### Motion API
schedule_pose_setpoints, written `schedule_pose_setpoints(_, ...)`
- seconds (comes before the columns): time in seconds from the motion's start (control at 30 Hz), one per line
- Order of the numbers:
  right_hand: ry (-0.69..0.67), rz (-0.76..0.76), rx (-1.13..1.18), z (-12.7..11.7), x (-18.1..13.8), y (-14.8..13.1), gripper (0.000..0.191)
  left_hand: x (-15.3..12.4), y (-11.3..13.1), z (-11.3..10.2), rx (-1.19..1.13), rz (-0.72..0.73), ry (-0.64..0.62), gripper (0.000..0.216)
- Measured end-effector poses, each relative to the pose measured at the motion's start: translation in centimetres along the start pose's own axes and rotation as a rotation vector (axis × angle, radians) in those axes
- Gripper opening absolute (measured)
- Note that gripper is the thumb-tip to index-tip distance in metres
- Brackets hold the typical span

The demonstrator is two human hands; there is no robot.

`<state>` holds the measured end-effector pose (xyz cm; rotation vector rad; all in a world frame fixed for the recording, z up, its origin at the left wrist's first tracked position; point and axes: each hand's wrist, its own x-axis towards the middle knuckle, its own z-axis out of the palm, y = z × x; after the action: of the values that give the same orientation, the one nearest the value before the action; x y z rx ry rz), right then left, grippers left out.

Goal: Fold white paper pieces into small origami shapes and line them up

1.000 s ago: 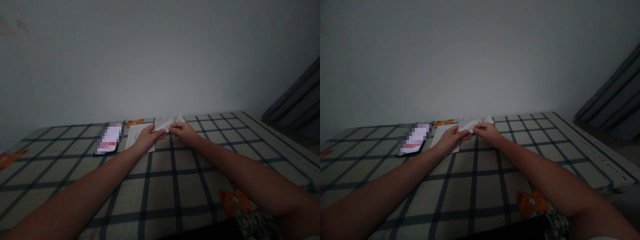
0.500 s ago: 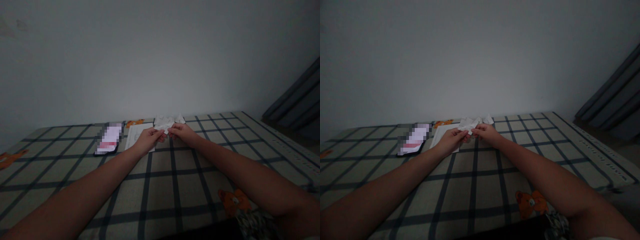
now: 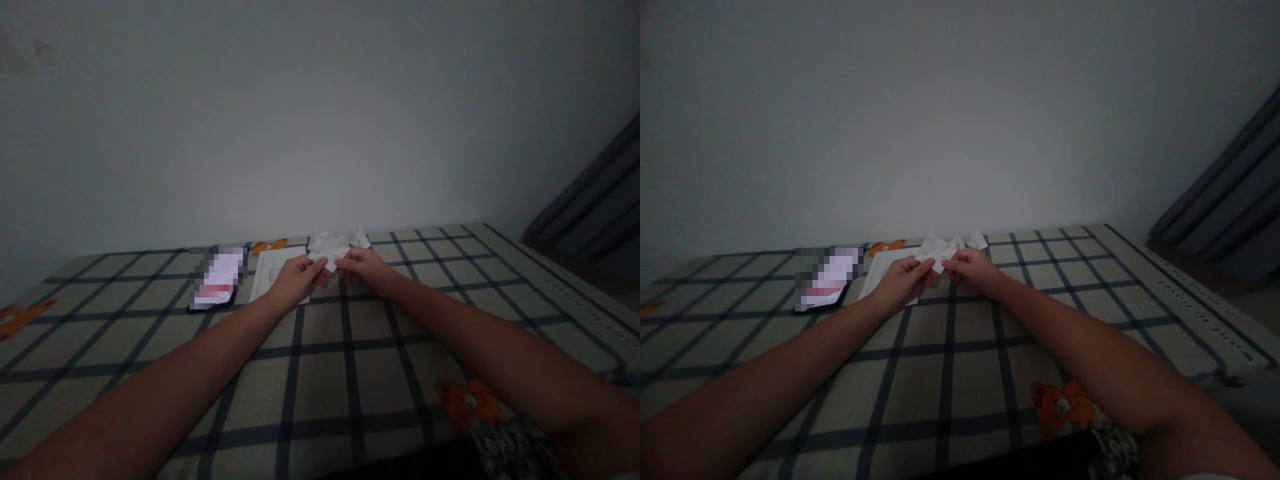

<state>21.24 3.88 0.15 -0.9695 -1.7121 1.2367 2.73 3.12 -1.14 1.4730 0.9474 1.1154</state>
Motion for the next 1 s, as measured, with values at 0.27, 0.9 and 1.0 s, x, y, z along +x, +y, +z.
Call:
schedule_pose_setpoints(0.27,0.042,-0.114,-0.032,-0.4,0.1,0.4,0.031,0.0,-0.2,-0.2,0.029,-0.004,0.005,0.033)
schedule_pose_setpoints(0.9,0.038,-0.032,0.243,-0.2,0.3,0.8,0.037,-0.2,0.0,-0.2,0.012,0.03,0.004,0.033)
schedule_pose_setpoints(1.0,0.031,-0.041,0.196,-0.2,0.4,0.8,0.038,-0.1,-0.2,-0.3,-0.075,0.027,-0.003,0.03)
